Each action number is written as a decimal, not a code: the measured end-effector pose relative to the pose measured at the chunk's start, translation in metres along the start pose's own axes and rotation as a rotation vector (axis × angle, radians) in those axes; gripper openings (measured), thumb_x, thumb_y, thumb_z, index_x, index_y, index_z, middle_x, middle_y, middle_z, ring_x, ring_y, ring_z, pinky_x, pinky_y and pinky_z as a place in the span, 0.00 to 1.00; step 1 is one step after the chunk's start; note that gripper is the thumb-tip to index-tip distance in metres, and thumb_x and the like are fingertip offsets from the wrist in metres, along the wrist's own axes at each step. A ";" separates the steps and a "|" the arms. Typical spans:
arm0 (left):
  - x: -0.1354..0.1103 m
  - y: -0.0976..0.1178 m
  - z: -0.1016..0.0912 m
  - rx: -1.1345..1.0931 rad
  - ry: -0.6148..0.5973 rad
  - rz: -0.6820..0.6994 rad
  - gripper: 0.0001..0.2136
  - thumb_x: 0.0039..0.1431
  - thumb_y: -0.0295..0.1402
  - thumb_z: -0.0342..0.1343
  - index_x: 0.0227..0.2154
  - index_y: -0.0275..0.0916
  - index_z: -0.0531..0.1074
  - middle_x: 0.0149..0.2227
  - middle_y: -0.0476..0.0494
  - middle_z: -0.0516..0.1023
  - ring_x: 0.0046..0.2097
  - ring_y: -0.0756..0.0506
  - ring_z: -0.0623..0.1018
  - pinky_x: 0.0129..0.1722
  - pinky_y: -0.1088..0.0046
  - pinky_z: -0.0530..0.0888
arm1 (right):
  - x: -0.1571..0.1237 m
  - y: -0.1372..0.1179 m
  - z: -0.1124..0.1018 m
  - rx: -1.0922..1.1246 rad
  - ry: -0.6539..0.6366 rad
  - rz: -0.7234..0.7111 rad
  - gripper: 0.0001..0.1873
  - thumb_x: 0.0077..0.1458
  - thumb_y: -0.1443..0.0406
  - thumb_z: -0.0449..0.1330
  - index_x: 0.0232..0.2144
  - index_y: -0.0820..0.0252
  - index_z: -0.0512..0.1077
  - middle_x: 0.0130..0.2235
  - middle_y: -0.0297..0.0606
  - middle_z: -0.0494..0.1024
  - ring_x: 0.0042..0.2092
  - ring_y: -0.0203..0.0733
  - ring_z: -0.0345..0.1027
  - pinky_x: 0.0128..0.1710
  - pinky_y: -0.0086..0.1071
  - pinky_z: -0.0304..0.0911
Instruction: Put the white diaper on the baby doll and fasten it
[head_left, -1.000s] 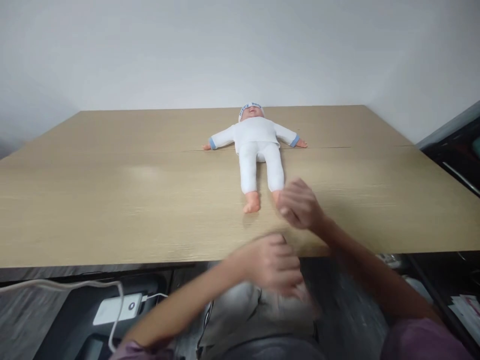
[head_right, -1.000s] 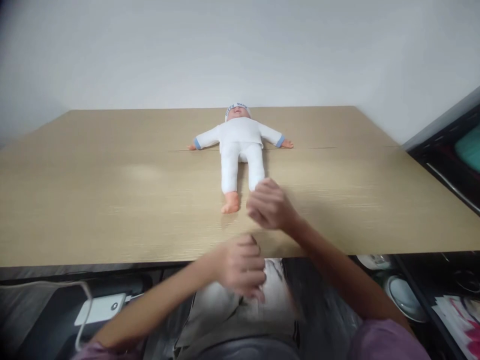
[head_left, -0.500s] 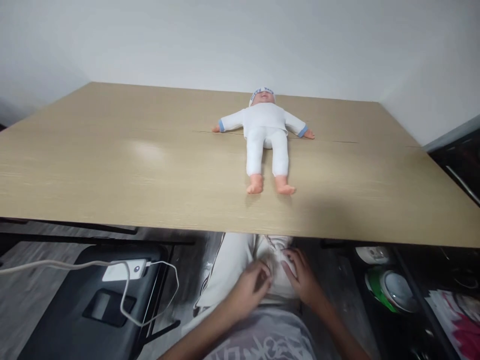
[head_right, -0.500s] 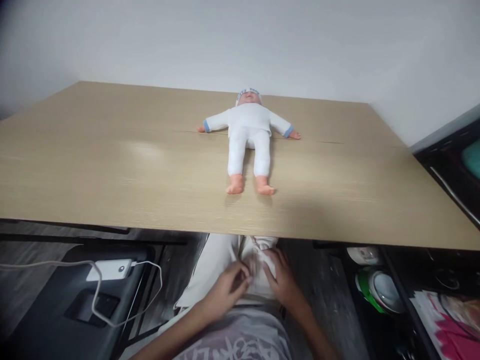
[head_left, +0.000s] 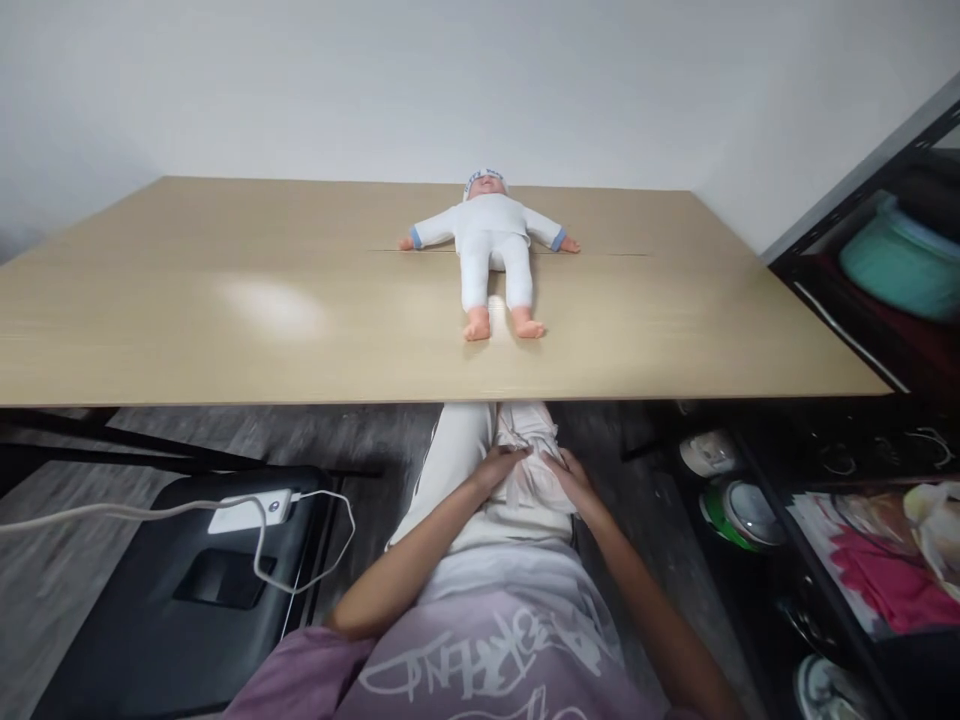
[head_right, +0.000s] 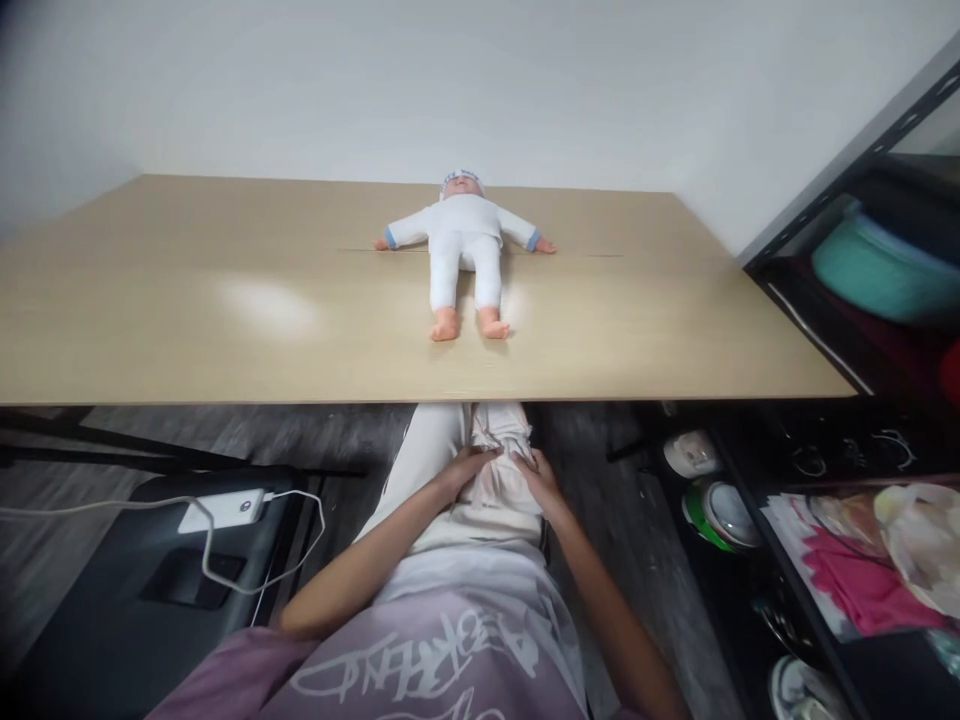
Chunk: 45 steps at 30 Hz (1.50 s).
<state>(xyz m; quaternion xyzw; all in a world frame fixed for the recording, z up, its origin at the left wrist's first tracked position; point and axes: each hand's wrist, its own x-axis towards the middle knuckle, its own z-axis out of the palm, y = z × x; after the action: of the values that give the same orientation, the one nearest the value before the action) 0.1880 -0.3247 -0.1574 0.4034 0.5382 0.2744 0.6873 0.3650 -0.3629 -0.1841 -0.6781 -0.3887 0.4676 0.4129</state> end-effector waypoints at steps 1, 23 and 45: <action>-0.009 0.003 0.002 -0.048 -0.016 0.011 0.32 0.44 0.65 0.74 0.34 0.39 0.76 0.34 0.34 0.85 0.45 0.31 0.86 0.49 0.54 0.82 | -0.005 -0.006 0.000 0.033 -0.020 0.000 0.42 0.38 0.27 0.71 0.35 0.55 0.79 0.38 0.42 0.87 0.45 0.59 0.83 0.50 0.50 0.78; -0.148 0.052 -0.019 -0.244 0.193 0.514 0.24 0.67 0.48 0.72 0.56 0.45 0.70 0.49 0.42 0.87 0.49 0.43 0.85 0.52 0.70 0.77 | -0.113 -0.115 0.010 0.164 -0.166 -0.417 0.29 0.68 0.51 0.70 0.64 0.50 0.69 0.62 0.44 0.84 0.62 0.53 0.81 0.61 0.44 0.78; -0.133 0.057 -0.022 -0.387 0.213 0.329 0.36 0.47 0.54 0.81 0.51 0.43 0.71 0.35 0.50 0.83 0.38 0.44 0.84 0.41 0.69 0.78 | -0.101 -0.112 -0.008 -0.231 0.184 -0.759 0.24 0.73 0.56 0.63 0.66 0.50 0.72 0.63 0.50 0.78 0.63 0.57 0.72 0.64 0.59 0.71</action>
<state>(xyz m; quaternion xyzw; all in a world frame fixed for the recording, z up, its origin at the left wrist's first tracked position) 0.1341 -0.3969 -0.0428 0.3153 0.4723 0.5209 0.6373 0.3307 -0.4164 -0.0471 -0.5674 -0.6227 0.1727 0.5104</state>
